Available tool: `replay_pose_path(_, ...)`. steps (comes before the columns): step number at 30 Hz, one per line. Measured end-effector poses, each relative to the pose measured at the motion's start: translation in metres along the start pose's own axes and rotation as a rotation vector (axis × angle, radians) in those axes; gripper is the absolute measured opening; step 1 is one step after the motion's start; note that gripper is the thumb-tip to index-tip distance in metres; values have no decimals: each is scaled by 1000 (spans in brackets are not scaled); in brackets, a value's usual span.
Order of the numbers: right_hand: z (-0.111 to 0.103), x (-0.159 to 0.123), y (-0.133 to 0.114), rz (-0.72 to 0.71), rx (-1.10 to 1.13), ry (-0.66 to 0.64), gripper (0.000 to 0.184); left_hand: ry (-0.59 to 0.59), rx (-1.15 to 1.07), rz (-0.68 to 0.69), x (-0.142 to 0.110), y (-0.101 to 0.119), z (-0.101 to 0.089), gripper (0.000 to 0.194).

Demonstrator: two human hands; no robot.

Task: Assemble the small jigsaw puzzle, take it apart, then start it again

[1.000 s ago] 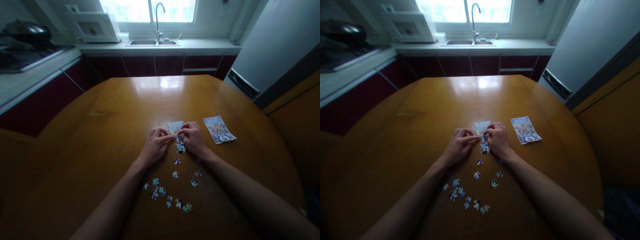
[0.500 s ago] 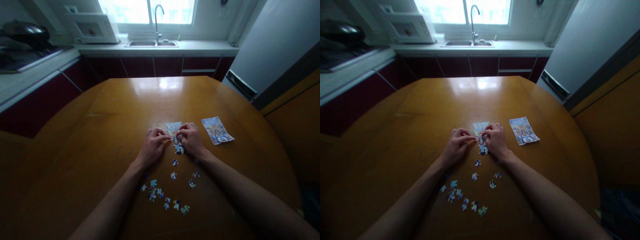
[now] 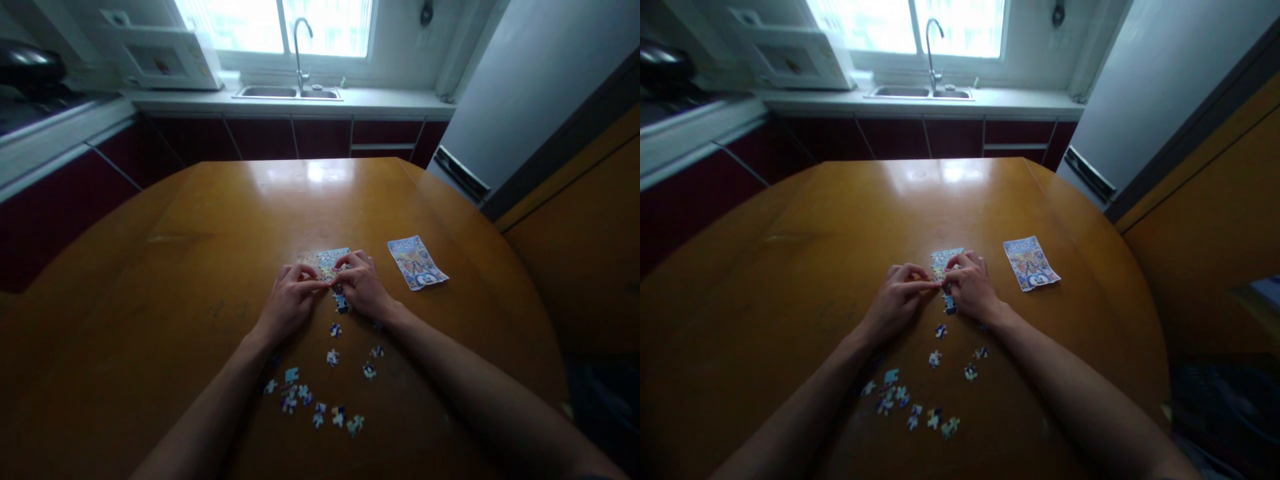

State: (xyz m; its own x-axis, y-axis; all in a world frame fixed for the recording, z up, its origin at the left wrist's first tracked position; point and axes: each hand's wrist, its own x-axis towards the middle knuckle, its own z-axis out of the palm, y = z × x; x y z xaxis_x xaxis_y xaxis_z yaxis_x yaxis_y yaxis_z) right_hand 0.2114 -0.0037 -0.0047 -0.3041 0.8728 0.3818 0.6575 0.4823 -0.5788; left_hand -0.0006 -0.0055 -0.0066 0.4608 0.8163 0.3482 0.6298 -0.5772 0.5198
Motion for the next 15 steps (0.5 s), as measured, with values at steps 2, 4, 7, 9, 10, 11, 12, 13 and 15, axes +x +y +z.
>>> replay_pose_path(2, -1, 0, -1, 5, -2, -11, 21, -5, -1, 0, 0, -1, 0, 23)
replay_pose_path(4, -1, 1, -1, 4, -2, -12, 20, -5, 1, 5, 0, -1, 0, 24)
replay_pose_path(7, -1, 1, -1, 2, 13, -9, 20, -1, 7, 9, 0, -1, 0, 24)
replay_pose_path(9, 0, 1, 1, 12, 29, -8, 21, 3, 7, 14, 0, -1, 0, 24)
replay_pose_path(10, 1, 1, 1, 18, 35, -7, 21, 5, 6, 18, 0, -1, 0, 24)
replay_pose_path(11, 1, 1, 2, 23, 39, -5, 23, 7, 5, 22, 0, -1, 0, 24)
replay_pose_path(12, 1, 1, 2, 26, 42, -4, 24, 11, 6, 26, 0, -1, 0, 24)
replay_pose_path(13, 2, 1, 2, 28, 43, -4, 24, 13, 4, 31, -1, -1, 0, 23)
replay_pose_path(15, 2, 1, 2, 28, 48, -3, 25, 18, -11, 41, 0, -1, 0, 23)
